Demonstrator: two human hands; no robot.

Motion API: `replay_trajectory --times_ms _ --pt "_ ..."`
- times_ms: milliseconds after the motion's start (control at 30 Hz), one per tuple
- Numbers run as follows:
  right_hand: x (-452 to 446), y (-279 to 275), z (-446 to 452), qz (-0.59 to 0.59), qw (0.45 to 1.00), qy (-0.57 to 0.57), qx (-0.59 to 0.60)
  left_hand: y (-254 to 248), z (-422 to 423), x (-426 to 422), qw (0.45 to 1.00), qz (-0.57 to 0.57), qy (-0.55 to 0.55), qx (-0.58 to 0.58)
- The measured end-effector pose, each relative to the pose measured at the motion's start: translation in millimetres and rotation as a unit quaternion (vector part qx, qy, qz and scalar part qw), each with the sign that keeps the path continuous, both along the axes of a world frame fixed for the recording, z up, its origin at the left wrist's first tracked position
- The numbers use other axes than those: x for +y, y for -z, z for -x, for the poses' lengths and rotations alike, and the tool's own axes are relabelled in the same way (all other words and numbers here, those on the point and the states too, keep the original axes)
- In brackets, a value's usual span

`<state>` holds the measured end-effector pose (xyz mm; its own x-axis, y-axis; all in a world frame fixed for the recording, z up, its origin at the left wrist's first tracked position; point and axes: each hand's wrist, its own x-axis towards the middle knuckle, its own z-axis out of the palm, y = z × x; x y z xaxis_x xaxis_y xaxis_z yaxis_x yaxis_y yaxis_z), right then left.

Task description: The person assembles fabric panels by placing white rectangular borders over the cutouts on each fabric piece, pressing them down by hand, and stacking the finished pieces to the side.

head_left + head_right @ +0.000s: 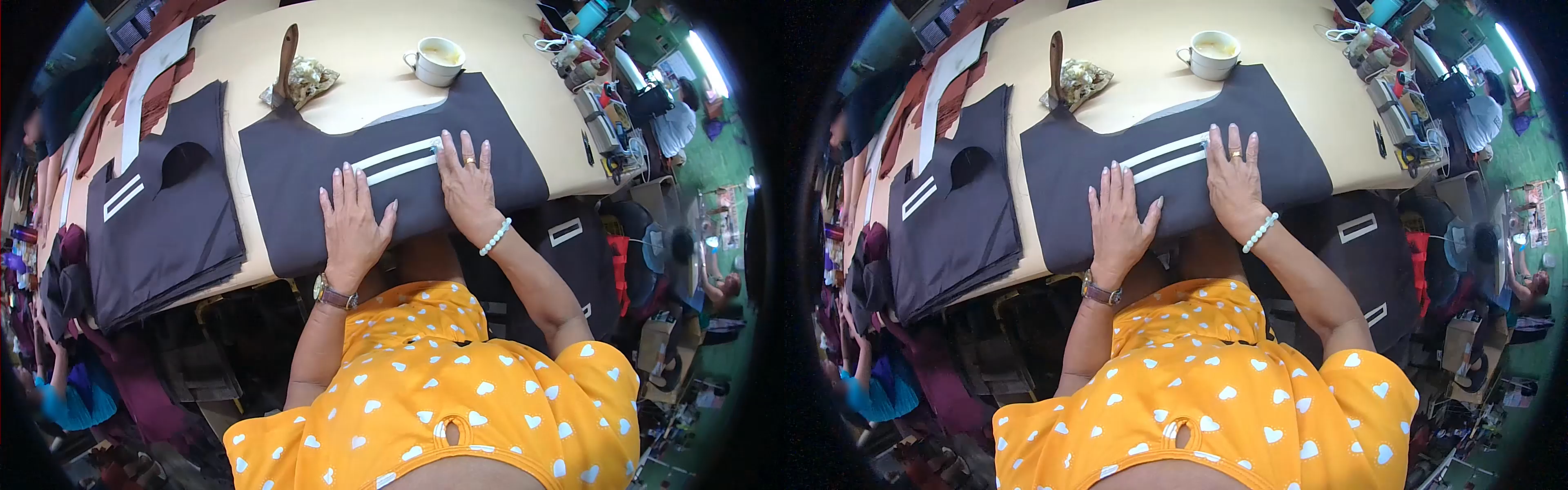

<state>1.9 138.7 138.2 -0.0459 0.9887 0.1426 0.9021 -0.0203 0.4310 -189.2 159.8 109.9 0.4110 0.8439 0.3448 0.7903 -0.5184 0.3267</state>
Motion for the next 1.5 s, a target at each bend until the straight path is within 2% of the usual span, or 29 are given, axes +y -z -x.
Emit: replay_trajectory --times_ms 167,200,433,600,1500 --pt "15 3 -10 -0.011 1.0 0.014 -0.02 2 6 1 1.0 0.007 0.004 -0.018" --pt "20 1 -12 0.023 0.998 0.034 -0.046 2 9 3 1.0 0.01 0.007 -0.025" --pt "24 -7 -22 0.093 0.99 0.021 -0.103 1 73 16 0.993 0.022 -0.115 0.032" --pt "19 -4 -17 0.089 0.989 0.003 -0.116 4 86 16 0.991 -0.001 -0.136 0.008" --pt "26 5 83 0.072 0.99 -0.119 -0.034 8 85 16 0.989 -0.02 -0.143 0.015"
